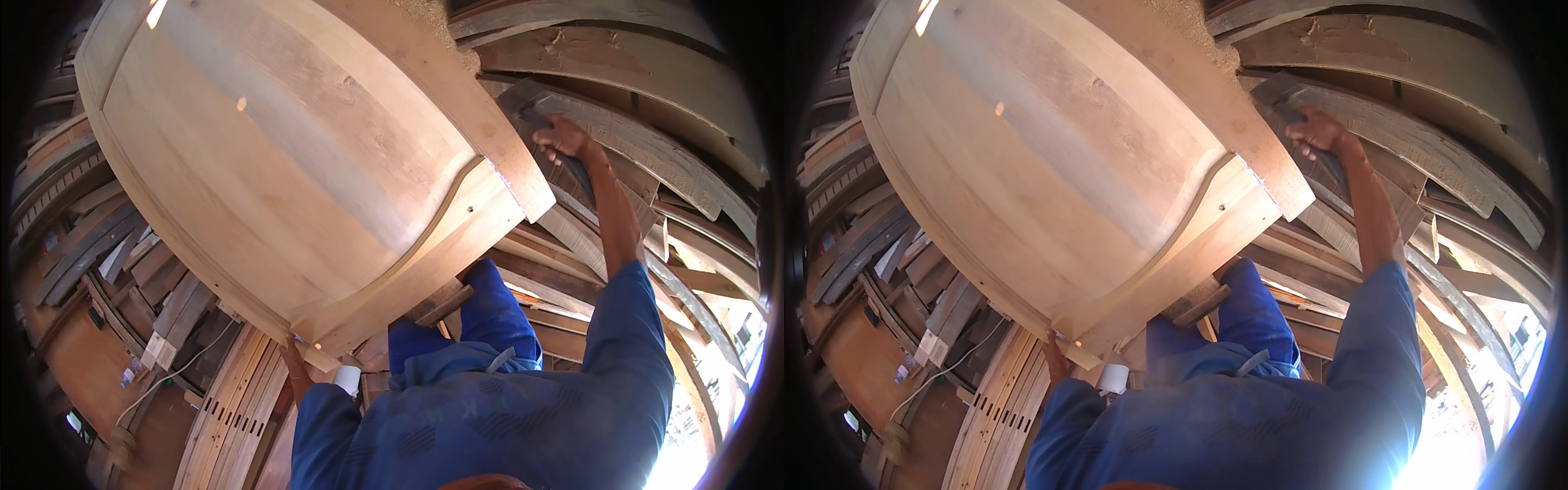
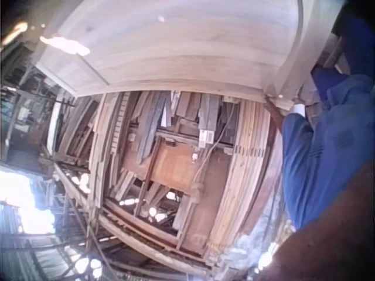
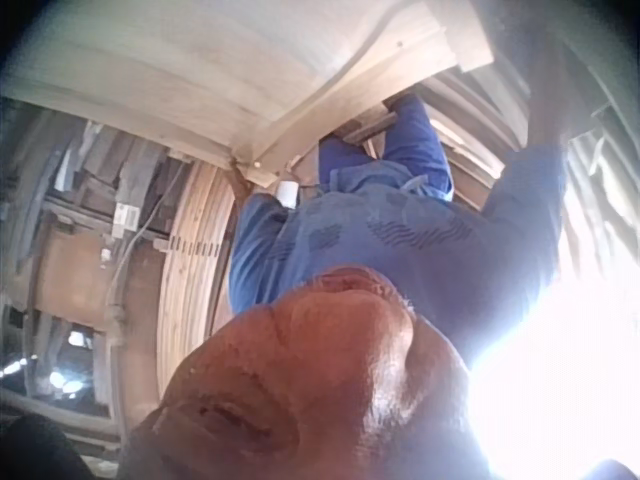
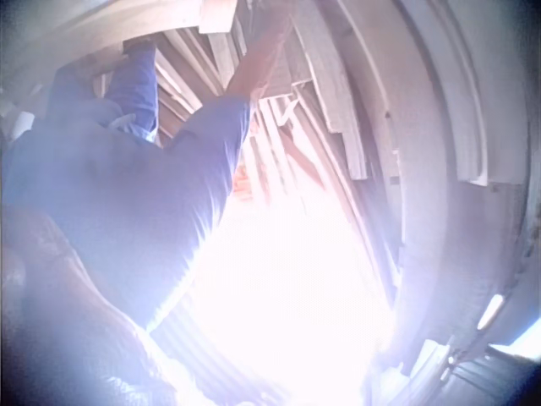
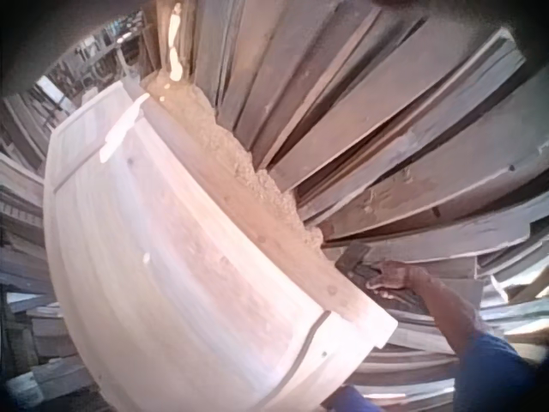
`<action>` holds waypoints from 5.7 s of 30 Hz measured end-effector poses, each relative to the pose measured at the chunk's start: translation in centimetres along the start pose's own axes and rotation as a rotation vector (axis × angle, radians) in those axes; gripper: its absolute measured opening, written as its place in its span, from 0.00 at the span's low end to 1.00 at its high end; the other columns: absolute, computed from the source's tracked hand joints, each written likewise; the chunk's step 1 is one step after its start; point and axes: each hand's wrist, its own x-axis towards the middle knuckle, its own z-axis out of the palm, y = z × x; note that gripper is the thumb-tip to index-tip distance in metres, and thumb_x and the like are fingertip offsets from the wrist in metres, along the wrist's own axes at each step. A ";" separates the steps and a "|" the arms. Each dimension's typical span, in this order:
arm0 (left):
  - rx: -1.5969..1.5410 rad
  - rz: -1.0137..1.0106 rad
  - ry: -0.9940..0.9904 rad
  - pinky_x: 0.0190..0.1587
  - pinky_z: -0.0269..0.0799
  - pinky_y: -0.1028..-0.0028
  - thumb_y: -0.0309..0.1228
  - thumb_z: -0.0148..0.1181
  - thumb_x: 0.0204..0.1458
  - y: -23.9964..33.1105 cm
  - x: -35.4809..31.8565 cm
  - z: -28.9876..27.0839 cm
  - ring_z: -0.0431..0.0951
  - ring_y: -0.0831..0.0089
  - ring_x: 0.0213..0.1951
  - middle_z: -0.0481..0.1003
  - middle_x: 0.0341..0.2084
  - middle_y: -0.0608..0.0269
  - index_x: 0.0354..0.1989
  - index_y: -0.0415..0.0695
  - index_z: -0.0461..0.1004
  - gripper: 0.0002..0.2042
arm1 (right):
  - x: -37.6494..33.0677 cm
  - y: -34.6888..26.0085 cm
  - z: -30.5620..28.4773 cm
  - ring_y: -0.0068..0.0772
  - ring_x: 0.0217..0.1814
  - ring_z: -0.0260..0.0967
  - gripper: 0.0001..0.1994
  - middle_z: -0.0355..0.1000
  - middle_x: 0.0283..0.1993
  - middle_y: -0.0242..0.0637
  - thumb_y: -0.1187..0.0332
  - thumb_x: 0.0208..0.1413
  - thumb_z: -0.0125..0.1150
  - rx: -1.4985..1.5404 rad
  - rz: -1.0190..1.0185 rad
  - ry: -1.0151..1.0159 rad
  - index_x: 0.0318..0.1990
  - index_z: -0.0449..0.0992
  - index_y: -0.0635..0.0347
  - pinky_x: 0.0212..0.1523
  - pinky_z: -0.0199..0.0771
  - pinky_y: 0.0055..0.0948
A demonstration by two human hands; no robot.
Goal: The person applies glue to a wooden door frame, places a wooden strip along the edge, and uses a mallet to tap it into place. They continue tapping the strip along the curved edge to secure it.
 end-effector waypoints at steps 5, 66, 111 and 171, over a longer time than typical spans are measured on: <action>0.002 0.024 -0.015 0.42 0.74 0.62 0.49 0.61 0.52 -1.0 1.2 -0.8 0.75 0.58 0.43 0.71 0.45 0.47 0.58 0.34 0.58 0.35 | -1.5 -1.0 -1.0 0.19 0.16 0.63 0.17 0.67 0.24 0.33 0.68 0.53 0.60 0.016 0.032 -0.106 0.48 0.68 0.66 0.13 0.64 0.23; 1.017 2.146 -0.410 0.69 0.36 0.50 0.42 0.54 0.51 26.1 -25.5 46.2 0.46 0.46 0.68 0.53 0.64 0.43 0.63 0.32 0.56 0.34 | 2.4 -0.8 -1.6 0.35 0.28 0.72 0.18 0.73 0.31 0.45 0.67 0.49 0.58 -0.265 0.012 0.276 0.46 0.71 0.67 0.31 0.72 0.36; 0.850 2.241 -0.663 0.67 0.45 0.50 0.35 0.54 0.50 28.5 -22.2 44.0 0.52 0.51 0.66 0.59 0.59 0.49 0.55 0.45 0.67 0.22 | 4.2 -5.2 2.9 0.44 0.37 0.76 0.28 0.75 0.38 0.56 0.65 0.49 0.59 -0.292 -0.185 0.415 0.58 0.66 0.67 0.38 0.74 0.37; 0.664 1.522 0.051 0.66 0.34 0.41 0.42 0.52 0.51 17.1 -9.8 26.1 0.41 0.35 0.67 0.45 0.65 0.29 0.65 0.37 0.55 0.33 | -7.6 3.1 19.6 0.21 0.20 0.64 0.10 0.67 0.21 0.31 0.64 0.53 0.61 0.177 -0.093 0.281 0.35 0.70 0.61 0.22 0.65 0.24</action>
